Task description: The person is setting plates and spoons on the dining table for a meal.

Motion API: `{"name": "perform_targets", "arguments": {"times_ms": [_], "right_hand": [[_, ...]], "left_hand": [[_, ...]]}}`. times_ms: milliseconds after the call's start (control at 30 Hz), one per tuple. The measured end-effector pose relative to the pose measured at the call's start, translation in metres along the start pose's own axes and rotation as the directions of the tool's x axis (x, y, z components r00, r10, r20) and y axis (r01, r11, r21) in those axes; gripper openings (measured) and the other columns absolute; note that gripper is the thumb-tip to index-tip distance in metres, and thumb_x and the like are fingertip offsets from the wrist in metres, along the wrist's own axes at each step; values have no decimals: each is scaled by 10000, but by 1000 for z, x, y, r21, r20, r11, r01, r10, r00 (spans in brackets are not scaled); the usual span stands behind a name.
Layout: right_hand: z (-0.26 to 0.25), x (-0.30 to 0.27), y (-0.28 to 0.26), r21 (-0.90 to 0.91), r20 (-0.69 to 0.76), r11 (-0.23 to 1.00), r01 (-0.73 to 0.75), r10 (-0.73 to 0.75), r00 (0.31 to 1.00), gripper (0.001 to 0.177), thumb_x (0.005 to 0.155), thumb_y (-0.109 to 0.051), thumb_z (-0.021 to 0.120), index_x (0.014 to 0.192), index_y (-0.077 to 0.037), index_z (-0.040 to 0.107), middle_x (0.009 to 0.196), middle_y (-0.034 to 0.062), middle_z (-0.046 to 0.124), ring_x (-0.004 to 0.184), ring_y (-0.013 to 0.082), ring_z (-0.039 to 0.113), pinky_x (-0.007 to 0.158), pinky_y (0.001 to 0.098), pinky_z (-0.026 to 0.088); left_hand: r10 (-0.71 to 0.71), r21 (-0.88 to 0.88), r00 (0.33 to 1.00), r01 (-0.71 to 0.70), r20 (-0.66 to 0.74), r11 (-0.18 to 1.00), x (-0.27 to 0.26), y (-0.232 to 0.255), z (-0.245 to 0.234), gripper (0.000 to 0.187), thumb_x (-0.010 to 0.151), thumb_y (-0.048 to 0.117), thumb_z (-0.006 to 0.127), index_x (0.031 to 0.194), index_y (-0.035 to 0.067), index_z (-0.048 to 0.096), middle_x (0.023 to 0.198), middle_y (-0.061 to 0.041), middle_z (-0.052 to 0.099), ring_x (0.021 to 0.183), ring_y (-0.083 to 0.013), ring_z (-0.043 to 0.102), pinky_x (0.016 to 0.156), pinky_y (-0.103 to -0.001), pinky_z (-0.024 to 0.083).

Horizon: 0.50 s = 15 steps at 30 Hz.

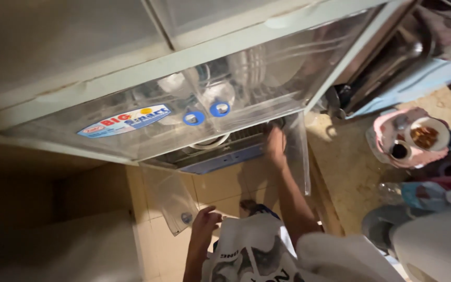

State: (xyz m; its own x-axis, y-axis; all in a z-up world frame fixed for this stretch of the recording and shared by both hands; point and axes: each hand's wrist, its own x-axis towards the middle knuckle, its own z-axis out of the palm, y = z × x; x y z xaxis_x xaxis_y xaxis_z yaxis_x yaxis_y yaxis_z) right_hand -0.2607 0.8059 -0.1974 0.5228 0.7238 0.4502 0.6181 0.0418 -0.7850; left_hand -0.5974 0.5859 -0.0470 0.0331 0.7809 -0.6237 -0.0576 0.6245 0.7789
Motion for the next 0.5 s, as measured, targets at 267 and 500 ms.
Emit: {"name": "perform_targets", "arguments": {"times_ms": [267, 500], "right_hand": [[-116, -46, -217, -79, 494, 966, -247, 253, 832, 308, 961, -276, 601, 827, -1, 644, 759, 273, 669, 705, 474, 657, 586, 537, 511], [-173, -59, -292, 1, 612, 967, -256, 202, 765, 263, 972, -274, 656, 909, -24, 710, 740, 227, 661, 612, 399, 627, 564, 469, 513]], "left_hand": [[448, 518, 846, -531, 289, 671, -1, 44, 69, 934, 798, 243, 817, 1521, -19, 288, 1427, -212, 430, 1291, -331, 467, 999, -426, 464], [635, 507, 682, -716, 362, 480, 37, -38, 15, 588, 962, 99, 560, 1529, 12, 430, 1393, -227, 599, 1223, -324, 648, 1000, -384, 575]]}}
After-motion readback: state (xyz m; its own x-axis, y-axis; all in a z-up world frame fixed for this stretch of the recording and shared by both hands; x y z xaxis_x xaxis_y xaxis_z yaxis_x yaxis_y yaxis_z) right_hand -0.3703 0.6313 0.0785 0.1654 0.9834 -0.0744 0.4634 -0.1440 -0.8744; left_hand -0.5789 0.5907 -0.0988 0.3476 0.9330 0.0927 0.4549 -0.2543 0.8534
